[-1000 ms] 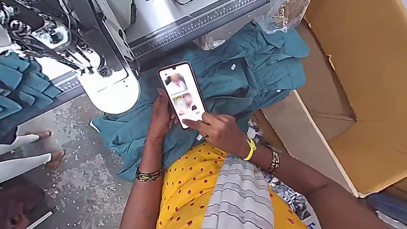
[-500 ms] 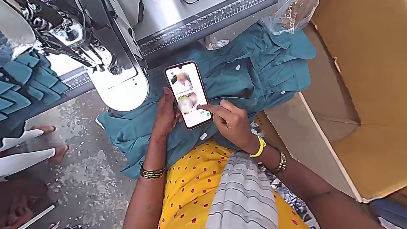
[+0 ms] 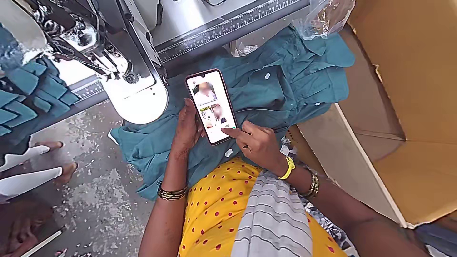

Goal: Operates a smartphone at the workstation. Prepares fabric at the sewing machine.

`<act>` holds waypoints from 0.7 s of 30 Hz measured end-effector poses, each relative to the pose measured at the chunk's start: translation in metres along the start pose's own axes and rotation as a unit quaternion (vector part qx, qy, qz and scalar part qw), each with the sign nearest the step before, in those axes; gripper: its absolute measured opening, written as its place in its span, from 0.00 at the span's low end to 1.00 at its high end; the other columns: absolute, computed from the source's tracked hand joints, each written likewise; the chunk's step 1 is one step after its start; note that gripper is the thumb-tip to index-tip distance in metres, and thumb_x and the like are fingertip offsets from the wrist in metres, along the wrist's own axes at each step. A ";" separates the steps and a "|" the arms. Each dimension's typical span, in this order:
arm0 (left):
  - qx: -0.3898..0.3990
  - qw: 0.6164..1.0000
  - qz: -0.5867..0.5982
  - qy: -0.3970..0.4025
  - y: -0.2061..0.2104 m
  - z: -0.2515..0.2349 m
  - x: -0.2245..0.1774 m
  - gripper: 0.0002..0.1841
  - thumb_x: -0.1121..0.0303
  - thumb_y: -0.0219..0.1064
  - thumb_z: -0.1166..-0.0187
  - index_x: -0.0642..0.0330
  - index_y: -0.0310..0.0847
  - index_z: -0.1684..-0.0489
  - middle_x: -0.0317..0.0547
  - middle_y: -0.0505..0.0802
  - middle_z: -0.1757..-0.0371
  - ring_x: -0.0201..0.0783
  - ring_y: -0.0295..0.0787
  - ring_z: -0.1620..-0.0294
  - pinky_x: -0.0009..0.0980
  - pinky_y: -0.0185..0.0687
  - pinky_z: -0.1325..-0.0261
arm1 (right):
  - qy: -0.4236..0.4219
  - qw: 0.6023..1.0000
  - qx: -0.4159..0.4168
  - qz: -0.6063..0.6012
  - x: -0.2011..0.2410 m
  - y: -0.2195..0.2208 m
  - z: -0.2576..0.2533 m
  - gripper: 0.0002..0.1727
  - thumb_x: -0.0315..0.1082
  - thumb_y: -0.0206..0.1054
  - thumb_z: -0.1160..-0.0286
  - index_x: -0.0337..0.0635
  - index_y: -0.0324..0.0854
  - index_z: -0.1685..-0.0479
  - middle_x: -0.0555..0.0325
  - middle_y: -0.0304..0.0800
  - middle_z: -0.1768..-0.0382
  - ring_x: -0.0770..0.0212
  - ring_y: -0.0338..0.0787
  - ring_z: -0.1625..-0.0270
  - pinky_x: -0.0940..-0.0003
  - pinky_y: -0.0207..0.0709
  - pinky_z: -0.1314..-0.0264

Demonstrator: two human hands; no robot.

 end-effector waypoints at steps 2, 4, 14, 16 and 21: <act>0.002 1.000 0.000 0.000 0.000 0.000 0.000 0.26 0.37 0.44 0.12 0.45 0.79 0.47 0.31 0.90 0.71 0.21 0.76 0.88 0.16 0.73 0.87 | 0.000 1.000 -0.007 -0.004 0.000 0.000 0.000 0.18 0.26 0.63 0.27 0.50 0.96 0.46 0.58 0.75 0.80 0.64 0.75 0.81 0.72 0.66 0.81; 0.000 1.000 -0.002 0.000 0.000 0.000 0.000 0.25 0.38 0.43 0.12 0.45 0.79 0.47 0.30 0.90 0.71 0.20 0.76 0.88 0.15 0.73 0.87 | 0.007 1.000 -0.016 -0.010 -0.002 -0.001 -0.001 0.18 0.26 0.63 0.27 0.49 0.96 0.46 0.59 0.74 0.81 0.65 0.73 0.81 0.73 0.65 0.81; 0.003 1.000 0.001 0.007 0.001 0.000 -0.001 0.25 0.38 0.44 0.12 0.44 0.79 0.48 0.29 0.90 0.71 0.19 0.76 0.87 0.15 0.73 0.86 | 0.062 0.997 -0.049 -0.020 -0.019 -0.013 -0.010 0.18 0.26 0.63 0.28 0.45 0.95 0.45 0.59 0.76 0.77 0.67 0.72 0.80 0.74 0.65 0.81; 0.005 1.000 0.002 0.006 0.001 0.000 -0.001 0.25 0.38 0.44 0.12 0.44 0.79 0.47 0.30 0.91 0.70 0.20 0.77 0.87 0.15 0.74 0.86 | 0.065 0.996 -0.053 -0.019 -0.020 -0.015 -0.012 0.17 0.26 0.63 0.28 0.45 0.95 0.46 0.59 0.77 0.77 0.67 0.73 0.79 0.74 0.65 0.81; 0.005 1.000 0.000 0.006 0.001 0.000 -0.001 0.25 0.38 0.44 0.12 0.44 0.79 0.47 0.29 0.91 0.70 0.19 0.77 0.87 0.15 0.74 0.86 | 0.074 0.995 -0.052 -0.029 -0.023 -0.016 -0.013 0.17 0.25 0.63 0.29 0.45 0.95 0.46 0.59 0.77 0.76 0.67 0.74 0.79 0.74 0.67 0.80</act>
Point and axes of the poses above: each hand's wrist, its own z-axis away from the middle knuckle, its own y-axis out of the palm, x = y × z, the point moved 6 cm from there along -z, towards the middle knuckle
